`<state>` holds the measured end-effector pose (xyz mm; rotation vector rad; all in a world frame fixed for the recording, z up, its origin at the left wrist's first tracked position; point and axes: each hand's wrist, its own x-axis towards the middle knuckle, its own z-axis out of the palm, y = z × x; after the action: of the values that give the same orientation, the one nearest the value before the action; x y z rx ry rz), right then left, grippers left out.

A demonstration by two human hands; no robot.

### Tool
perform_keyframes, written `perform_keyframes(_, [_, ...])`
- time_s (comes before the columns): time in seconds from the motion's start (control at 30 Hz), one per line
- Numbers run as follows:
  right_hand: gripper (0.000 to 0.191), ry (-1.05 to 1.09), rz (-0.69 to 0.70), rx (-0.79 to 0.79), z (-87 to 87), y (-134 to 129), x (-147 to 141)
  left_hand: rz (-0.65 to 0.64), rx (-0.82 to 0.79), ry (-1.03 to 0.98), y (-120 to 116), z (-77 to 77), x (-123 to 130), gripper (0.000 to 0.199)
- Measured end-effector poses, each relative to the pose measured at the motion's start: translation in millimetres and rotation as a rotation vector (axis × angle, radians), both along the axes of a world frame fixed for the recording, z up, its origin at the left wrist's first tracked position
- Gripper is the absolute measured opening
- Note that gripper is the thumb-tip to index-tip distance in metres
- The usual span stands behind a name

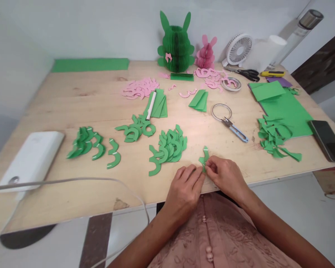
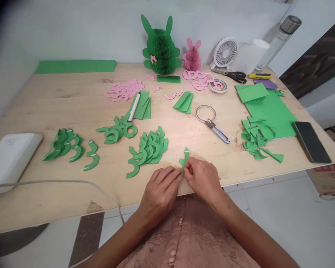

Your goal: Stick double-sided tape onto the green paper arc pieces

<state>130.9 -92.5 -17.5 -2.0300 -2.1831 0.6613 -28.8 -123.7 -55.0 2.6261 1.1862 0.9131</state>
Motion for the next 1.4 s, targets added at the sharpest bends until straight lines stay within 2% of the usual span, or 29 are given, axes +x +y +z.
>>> perform_keyframes(0.33, [0.012,-0.034,0.012,0.015,0.7,-1.5,-2.3,-0.010,-0.009,0.005,-0.2,-0.3,-0.4,0.026])
perform_keyframes(0.7, [0.013,-0.063,0.028,0.012,3.0,-1.8,-3.1,-0.018,-0.008,0.102,2.4,3.4,1.5,0.025])
perform_keyframes(1.17, [0.025,0.269,-0.004,-0.117,12.0,3.7,7.4,-0.019,0.025,0.179,1.7,1.9,1.2,0.022])
perform_keyframes(1.4, [0.029,0.288,-0.018,-0.134,11.1,0.6,11.4,-0.021,0.021,0.183,1.2,1.6,0.9,0.022])
